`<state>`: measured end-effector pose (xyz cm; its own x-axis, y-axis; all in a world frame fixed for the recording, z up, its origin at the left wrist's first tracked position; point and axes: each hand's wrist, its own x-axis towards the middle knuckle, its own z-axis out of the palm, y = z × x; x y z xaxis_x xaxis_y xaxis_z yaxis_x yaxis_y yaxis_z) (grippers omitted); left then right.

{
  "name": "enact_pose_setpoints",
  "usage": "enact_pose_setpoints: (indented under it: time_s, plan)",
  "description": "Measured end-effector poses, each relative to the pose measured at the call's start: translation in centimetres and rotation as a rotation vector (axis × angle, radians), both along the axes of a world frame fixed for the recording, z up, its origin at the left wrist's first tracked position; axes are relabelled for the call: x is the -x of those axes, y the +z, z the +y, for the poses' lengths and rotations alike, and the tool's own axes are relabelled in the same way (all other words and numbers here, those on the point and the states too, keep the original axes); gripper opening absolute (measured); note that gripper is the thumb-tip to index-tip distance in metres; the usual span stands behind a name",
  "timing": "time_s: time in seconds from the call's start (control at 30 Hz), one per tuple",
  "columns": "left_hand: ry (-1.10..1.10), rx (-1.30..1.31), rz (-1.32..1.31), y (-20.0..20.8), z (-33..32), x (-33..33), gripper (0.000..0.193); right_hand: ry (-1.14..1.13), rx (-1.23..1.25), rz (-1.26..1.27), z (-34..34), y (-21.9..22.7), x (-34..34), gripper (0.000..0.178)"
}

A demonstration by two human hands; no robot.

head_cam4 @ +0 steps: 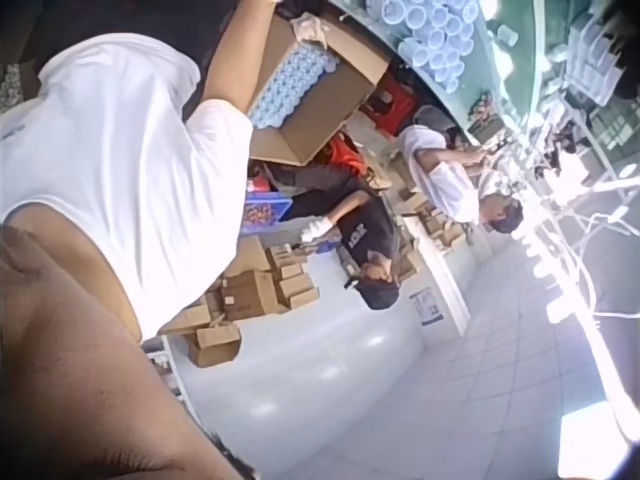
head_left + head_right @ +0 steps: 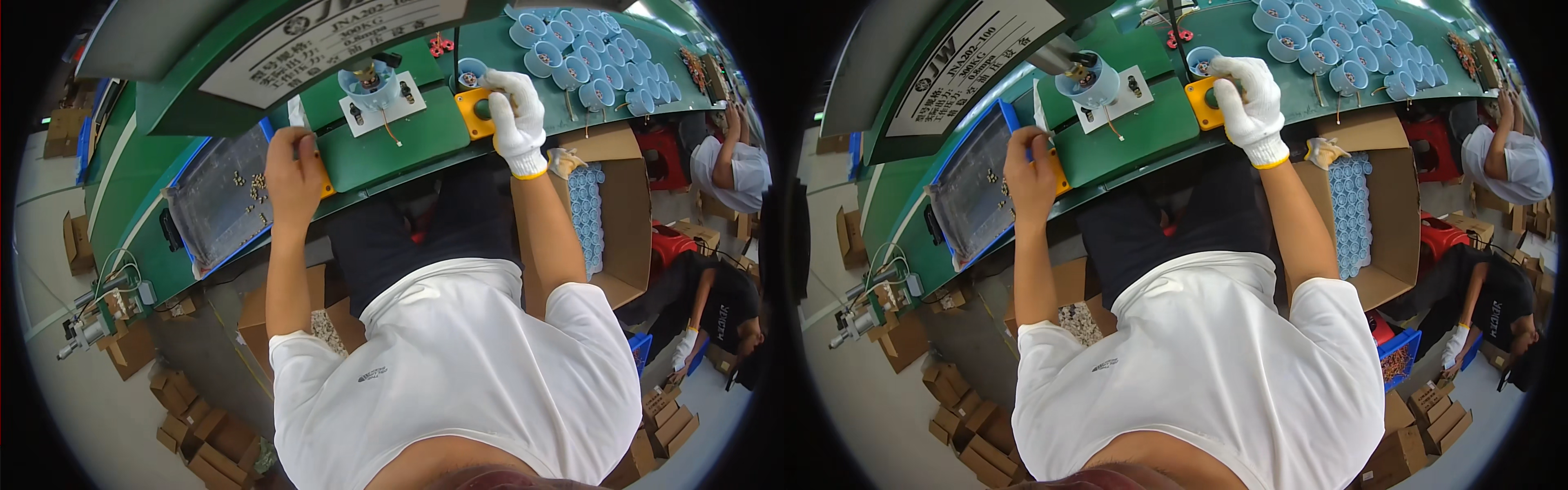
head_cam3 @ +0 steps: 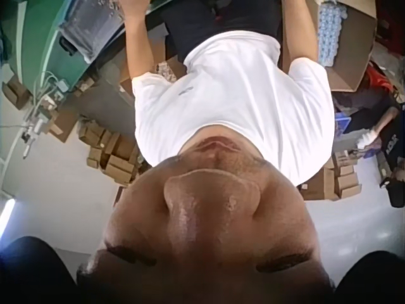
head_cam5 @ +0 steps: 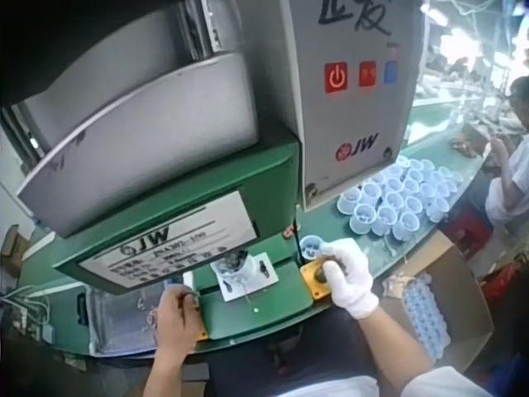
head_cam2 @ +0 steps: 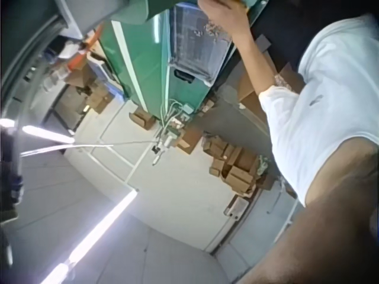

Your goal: Using a manual press machine to assemble metal and plastic electronic components on an industrial assembly line.

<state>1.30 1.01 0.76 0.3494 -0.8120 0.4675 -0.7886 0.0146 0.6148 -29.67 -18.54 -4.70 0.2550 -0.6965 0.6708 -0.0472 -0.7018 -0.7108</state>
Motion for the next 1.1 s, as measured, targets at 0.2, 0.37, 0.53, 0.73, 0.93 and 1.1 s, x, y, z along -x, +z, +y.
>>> enact_pose_setpoints:
  time_s: [0.2, 0.37, 0.53, 0.73, 0.93, 1.1]
  plan:
    - [0.022, -0.09, 0.108, -0.5, 0.1, 0.0, 0.01, 0.003, -0.033, 0.006, 0.0, 0.2, -0.2, 0.023]
    - [-0.033, 0.057, -0.077, -0.3, -0.3, -0.2, 0.009, 0.007, -0.037, -0.005, 0.1, 0.3, -0.3, 0.022]
    - [-0.018, 0.049, -0.016, -0.5, 0.1, -0.3, 0.008, 0.012, -0.055, -0.014, 0.3, 0.2, -0.3, 0.022]
    - [0.013, -0.047, -0.003, -0.8, 0.8, -1.2, 0.014, -0.085, 0.275, 0.141, 0.9, 1.2, -0.2, 0.024]
    - [-0.055, 0.012, 0.044, -0.3, 0.2, -0.6, 0.01, -0.113, 0.353, 0.202, 1.4, 0.9, 0.1, 0.022]
    - [-0.092, 0.176, 0.05, 4.2, -1.9, 0.0, 0.01, -0.108, 0.337, 0.181, 1.3, 0.8, 0.1, 0.021]
